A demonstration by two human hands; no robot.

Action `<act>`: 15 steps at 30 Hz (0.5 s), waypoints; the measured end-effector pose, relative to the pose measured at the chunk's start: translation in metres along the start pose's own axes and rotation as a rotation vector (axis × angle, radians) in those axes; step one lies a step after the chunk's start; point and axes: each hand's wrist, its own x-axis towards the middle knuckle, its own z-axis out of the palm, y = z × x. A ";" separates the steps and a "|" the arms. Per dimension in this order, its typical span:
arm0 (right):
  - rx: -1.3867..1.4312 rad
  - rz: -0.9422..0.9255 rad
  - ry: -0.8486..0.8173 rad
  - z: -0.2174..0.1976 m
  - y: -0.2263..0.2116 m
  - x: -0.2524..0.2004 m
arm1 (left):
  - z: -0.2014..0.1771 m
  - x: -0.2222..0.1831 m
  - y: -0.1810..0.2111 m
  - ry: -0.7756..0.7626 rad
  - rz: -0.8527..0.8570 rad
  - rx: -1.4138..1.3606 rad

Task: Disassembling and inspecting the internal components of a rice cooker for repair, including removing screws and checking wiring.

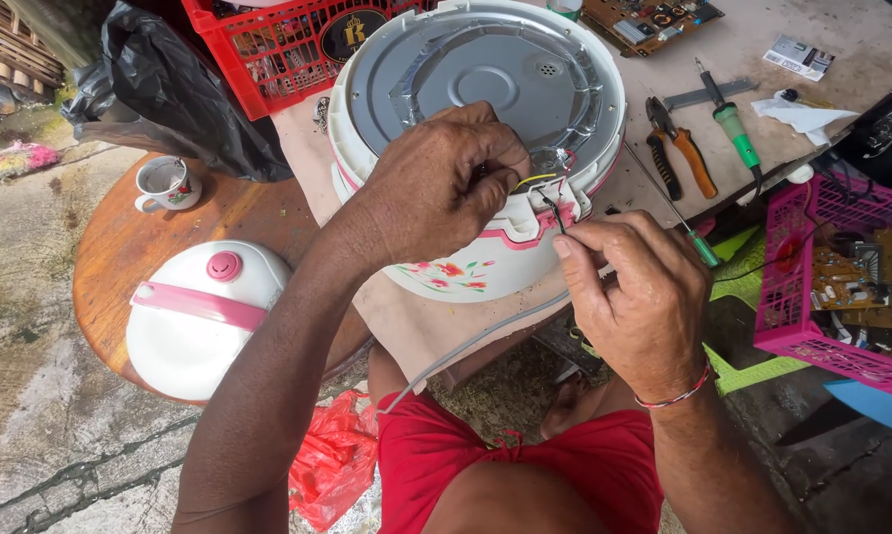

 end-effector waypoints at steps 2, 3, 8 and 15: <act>0.057 0.040 -0.007 -0.004 0.003 -0.004 | 0.001 -0.001 0.007 0.067 0.034 -0.022; 0.118 0.076 -0.014 -0.005 0.005 -0.005 | 0.002 -0.002 0.010 0.136 0.067 -0.040; 0.307 0.257 -0.074 -0.006 0.018 -0.021 | 0.029 -0.014 0.045 0.271 0.261 0.337; 0.636 0.520 -0.094 -0.008 0.019 -0.027 | 0.050 -0.009 0.047 0.287 0.299 0.500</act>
